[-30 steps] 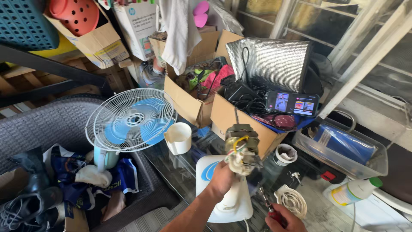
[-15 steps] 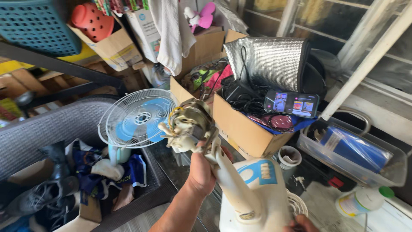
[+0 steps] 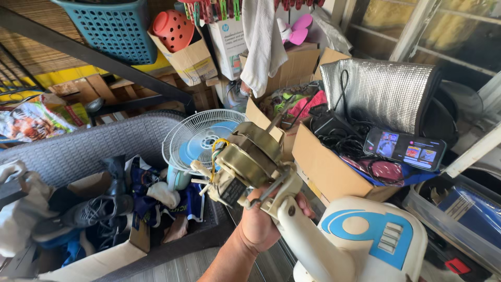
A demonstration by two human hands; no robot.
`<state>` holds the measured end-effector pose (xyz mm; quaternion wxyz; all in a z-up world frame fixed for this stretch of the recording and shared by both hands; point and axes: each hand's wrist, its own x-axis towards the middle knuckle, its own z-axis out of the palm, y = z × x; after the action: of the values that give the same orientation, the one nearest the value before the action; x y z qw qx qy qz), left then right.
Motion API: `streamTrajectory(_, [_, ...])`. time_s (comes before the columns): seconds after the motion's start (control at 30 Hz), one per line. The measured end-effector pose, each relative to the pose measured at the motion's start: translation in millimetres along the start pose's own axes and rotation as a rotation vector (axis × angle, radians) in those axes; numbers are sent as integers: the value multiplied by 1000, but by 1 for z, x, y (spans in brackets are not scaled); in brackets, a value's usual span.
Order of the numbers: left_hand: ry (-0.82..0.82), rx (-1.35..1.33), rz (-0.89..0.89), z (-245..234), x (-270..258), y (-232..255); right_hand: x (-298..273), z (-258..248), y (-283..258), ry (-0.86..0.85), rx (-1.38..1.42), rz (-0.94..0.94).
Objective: The person disassembles a white electric fan by removing the top cap, detaching the motor housing, and unscrewing the base plate. They use a screwdriver to loosen screws and separate components, placing parts on a glass table in a cluttered room.
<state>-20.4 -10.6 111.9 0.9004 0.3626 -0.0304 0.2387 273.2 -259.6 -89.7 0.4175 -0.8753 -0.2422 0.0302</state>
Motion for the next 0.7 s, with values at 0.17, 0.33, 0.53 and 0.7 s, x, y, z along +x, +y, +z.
streamTrajectory(0.17, [184, 100, -29, -30, -1, 23, -48, -50, -159, -269, -558, 191])
streamTrajectory(0.33, [-21, 232, 71, -68, 13, 10, -48, -70, -285, -99, -430, -700])
streamTrajectory(0.53, [58, 500, -39, -99, 20, 11, -39, -61, -389, -141, -635, -970])
streamTrajectory(0.7, [101, 470, -104, -109, 21, 18, -42, -50, -406, -170, -738, -995])
